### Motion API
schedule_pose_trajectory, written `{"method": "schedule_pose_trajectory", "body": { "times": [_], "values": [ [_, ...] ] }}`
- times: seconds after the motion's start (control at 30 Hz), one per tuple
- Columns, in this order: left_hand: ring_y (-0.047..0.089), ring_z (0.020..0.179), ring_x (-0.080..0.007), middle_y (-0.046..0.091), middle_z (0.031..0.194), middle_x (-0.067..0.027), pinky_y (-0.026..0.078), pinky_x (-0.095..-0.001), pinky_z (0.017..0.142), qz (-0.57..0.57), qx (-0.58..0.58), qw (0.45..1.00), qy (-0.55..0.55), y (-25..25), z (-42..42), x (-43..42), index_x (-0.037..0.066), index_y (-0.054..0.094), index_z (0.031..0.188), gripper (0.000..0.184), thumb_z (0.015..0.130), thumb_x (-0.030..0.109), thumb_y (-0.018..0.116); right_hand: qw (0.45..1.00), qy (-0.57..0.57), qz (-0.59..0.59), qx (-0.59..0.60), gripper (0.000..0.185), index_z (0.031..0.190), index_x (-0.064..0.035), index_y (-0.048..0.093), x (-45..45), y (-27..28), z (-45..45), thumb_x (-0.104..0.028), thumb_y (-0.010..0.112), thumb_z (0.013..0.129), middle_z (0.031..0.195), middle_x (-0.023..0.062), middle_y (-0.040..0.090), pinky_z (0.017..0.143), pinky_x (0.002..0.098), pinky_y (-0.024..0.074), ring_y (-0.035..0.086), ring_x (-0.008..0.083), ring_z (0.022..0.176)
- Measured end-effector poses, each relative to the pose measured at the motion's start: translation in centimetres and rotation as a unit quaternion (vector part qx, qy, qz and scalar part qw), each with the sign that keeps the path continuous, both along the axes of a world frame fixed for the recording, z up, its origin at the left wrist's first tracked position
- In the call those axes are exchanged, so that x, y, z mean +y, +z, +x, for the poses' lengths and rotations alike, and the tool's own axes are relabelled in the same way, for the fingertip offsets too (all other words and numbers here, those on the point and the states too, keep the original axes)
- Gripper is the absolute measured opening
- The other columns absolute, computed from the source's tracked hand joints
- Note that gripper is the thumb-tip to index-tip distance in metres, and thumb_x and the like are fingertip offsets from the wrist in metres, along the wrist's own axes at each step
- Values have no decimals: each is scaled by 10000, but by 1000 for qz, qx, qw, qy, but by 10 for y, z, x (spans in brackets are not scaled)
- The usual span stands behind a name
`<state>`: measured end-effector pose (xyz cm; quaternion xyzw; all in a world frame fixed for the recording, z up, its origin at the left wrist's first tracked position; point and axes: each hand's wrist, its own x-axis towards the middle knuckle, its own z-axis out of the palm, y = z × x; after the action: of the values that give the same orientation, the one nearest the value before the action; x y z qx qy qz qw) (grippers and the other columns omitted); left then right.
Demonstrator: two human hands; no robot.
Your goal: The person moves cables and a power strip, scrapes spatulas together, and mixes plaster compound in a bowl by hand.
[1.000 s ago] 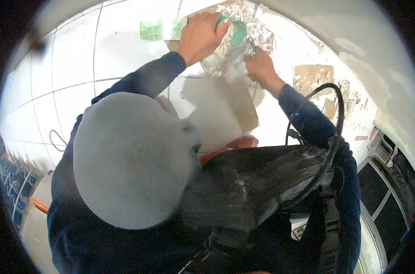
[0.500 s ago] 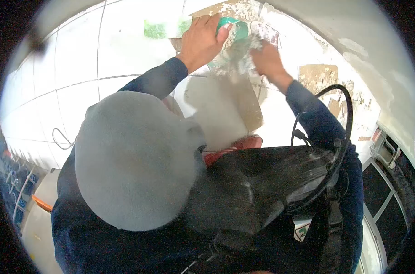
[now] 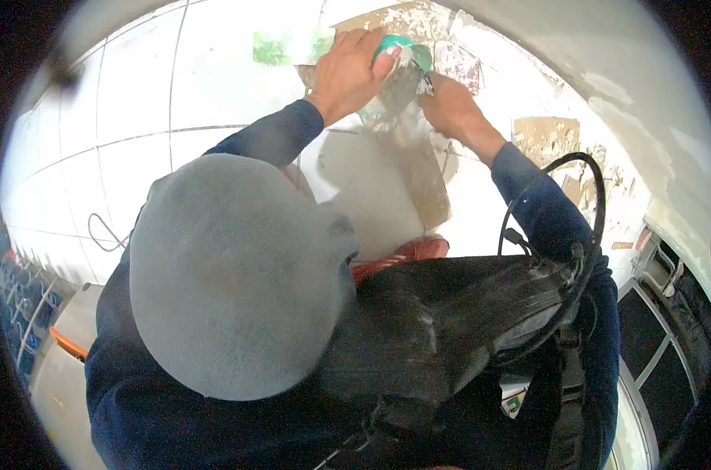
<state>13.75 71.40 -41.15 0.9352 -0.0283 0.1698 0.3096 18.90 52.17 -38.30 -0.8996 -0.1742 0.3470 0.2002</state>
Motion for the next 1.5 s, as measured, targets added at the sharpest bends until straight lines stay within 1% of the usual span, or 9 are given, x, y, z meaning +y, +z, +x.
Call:
{"method": "schedule_pose_trajectory", "body": {
  "times": [0.27, 0.37, 0.5, 0.57, 0.8, 0.93, 1.2, 1.27, 1.5],
  "values": [
    [572, 1002, -372, 609, 1068, -174, 471, -441, 865, -21, -1, 999, -28, -4, -5, -5, 31, 571, 1229, 388, 979, 322, 509, 926, 197, 189, -261, 223, 1019, 53, 542, 1, -15, -40, -65, 564, 830, 757, 252, 642, 641, 482, 538, 666, 407, 763],
    [571, 1008, -364, 612, 1052, -172, 484, -451, 844, -21, -33, 999, -1, -11, -11, 4, 22, 595, 1198, 454, 952, 399, 542, 960, 132, -3, -248, 276, 1101, -5, 524, -2, -10, 5, -135, 585, 864, 713, 197, 650, 567, 492, 521, 658, 397, 669],
    [610, 1060, -346, 638, 1140, -222, 470, -387, 915, -29, 164, 986, -4, 24, -20, 29, 4, 587, 1249, 510, 964, 422, 528, 960, 160, 36, -225, 313, 1141, 14, 521, 0, -13, -24, -139, 577, 875, 816, 235, 664, 667, 496, 526, 667, 393, 799],
    [658, 934, -324, 675, 1022, -223, 484, -369, 879, -118, 347, 929, -50, 55, -22, 40, 2, 611, 1218, 509, 942, 427, 568, 912, 166, 278, -252, 276, 1040, 56, 556, 9, -17, -44, -99, 579, 813, 786, 238, 659, 669, 492, 537, 661, 413, 762],
    [647, 980, -226, 684, 1098, -153, 476, -336, 917, -127, 308, 943, -25, 57, -35, 27, 25, 580, 1286, 510, 923, 381, 622, 996, -78, 29, 14, 327, 1031, 96, 559, -11, 30, 6, -186, 561, 867, 852, 303, 650, 751, 504, 528, 647, 461, 818],
    [632, 1060, -227, 666, 1163, -162, 465, -325, 953, -215, 322, 922, -8, 40, -40, 24, 17, 553, 1314, 531, 911, 349, 649, 987, -13, 46, -156, 381, 1080, 97, 545, -26, -23, -2, -226, 563, 879, 885, 308, 651, 800, 511, 515, 637, 477, 848],
    [599, 1066, -354, 620, 1149, -227, 475, -403, 925, -157, 239, 958, 12, 30, -50, 21, -12, 552, 1274, 571, 857, 361, 664, 997, -47, 44, -37, 612, 1378, 100, 405, -16, -25, -1, -238, 586, 902, 903, 238, 663, 607, 375, 551, 660, 268, 643],
    [597, 1072, -360, 618, 1148, -234, 474, -403, 931, -145, 237, 961, 18, 32, -54, 19, -16, 541, 1289, 588, 856, 361, 667, 994, -58, 97, 1, 480, 1150, 115, 558, -18, -45, -16, -259, 588, 849, 984, 327, 647, 852, 476, 518, 645, 454, 926],
    [598, 1147, -302, 616, 1209, -211, 452, -378, 990, -163, 278, 945, 59, 26, -55, 19, 24, 570, 1292, 504, 882, 298, 679, 990, -111, 36, 80, 520, 1235, 114, 505, -11, 0, 2, -265, 562, 884, 1077, 324, 629, 928, 470, 493, 630, 421, 1027]
  ]
}}
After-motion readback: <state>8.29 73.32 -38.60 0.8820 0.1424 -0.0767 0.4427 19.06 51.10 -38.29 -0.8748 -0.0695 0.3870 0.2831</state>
